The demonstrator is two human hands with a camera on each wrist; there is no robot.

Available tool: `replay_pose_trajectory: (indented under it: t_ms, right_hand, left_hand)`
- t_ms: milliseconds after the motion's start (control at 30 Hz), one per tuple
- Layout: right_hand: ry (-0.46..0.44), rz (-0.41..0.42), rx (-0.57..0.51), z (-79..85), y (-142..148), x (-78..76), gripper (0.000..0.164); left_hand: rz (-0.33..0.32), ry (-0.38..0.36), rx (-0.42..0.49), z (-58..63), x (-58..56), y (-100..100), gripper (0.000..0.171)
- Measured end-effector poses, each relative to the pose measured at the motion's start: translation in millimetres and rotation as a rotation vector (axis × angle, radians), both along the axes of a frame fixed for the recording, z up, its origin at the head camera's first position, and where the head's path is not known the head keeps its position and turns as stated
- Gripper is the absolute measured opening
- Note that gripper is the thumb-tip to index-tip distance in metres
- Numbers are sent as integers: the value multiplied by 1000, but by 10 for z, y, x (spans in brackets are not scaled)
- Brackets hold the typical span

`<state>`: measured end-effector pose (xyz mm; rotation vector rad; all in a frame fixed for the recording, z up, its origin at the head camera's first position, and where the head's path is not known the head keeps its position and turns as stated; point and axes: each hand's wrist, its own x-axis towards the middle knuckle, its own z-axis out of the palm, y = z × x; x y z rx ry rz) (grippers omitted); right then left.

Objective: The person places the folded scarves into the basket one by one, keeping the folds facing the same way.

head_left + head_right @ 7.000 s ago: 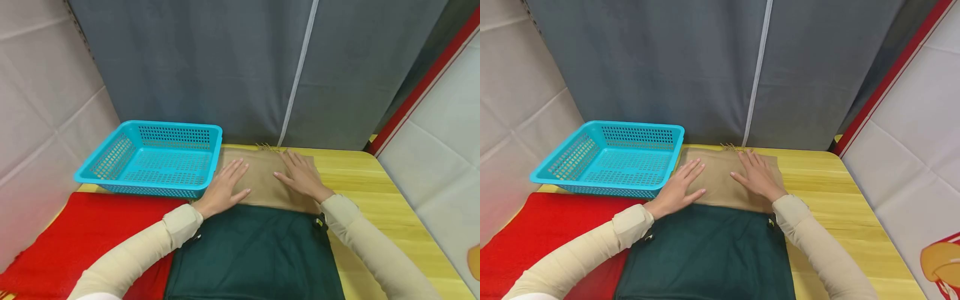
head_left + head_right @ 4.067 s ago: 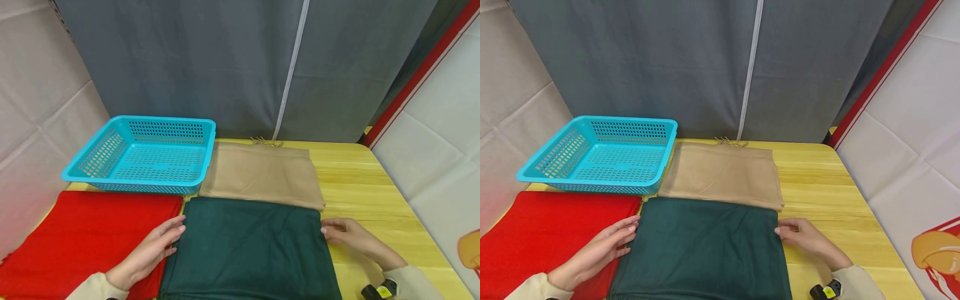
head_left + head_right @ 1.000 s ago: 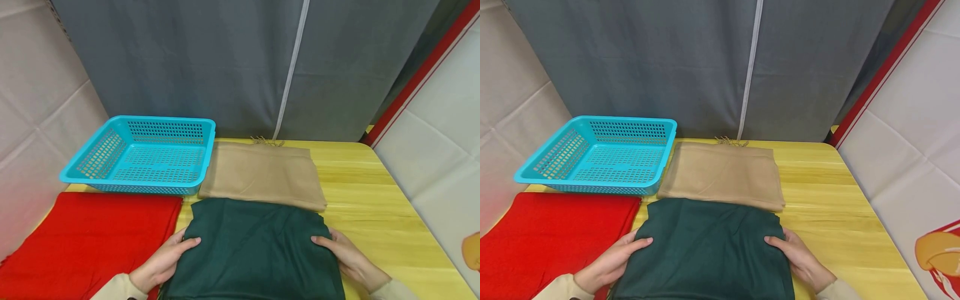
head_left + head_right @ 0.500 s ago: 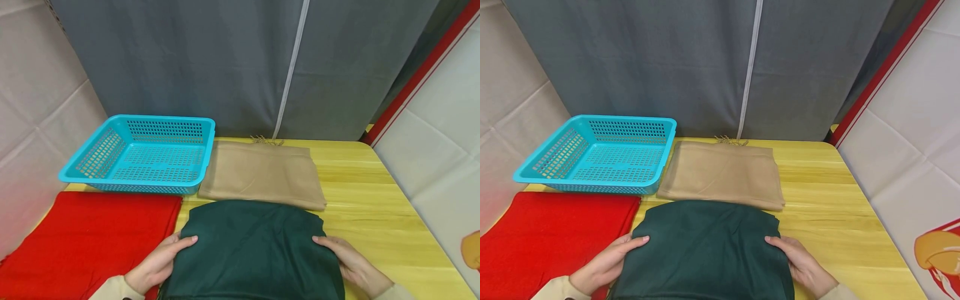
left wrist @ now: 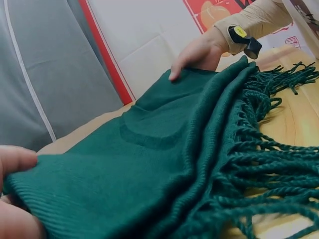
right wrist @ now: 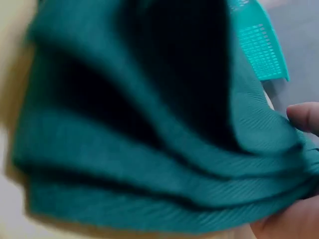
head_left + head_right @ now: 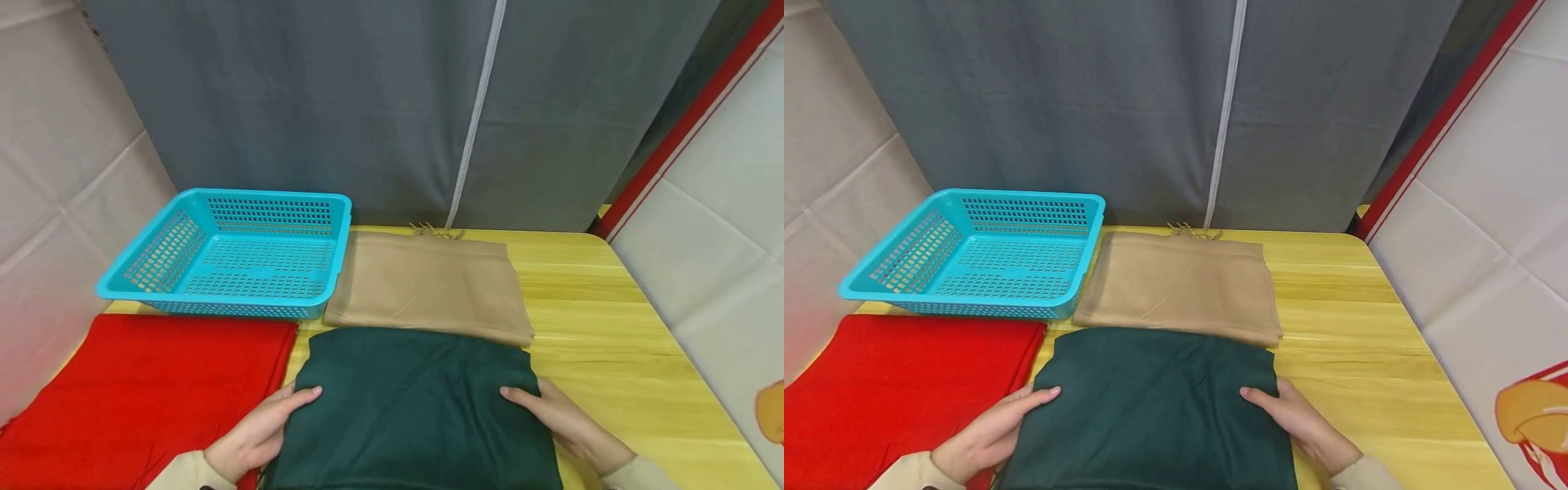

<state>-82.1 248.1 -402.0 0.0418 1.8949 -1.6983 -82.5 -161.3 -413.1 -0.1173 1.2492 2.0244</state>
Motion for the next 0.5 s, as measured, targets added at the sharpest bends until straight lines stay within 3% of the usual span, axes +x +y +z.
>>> replay_pose_trajectory:
  t_ms: [100, 200, 367, 500]
  right_hand:
    - [73, 5, 88, -6, -12, -5, 54]
    - [102, 0, 108, -32, -11, 0, 50]
    - [132, -29, 85, -65, -15, 18, 49]
    - [155, -29, 54, -65, -19, 33, 47]
  left_hand:
    - [13, -4, 17, 5, 2, 9, 66]
    - [29, 0, 36, 17, 15, 19, 66]
    - [58, -6, 48, 64, 35, 24, 67]
    - [39, -26, 75, 83, 48, 14, 62]
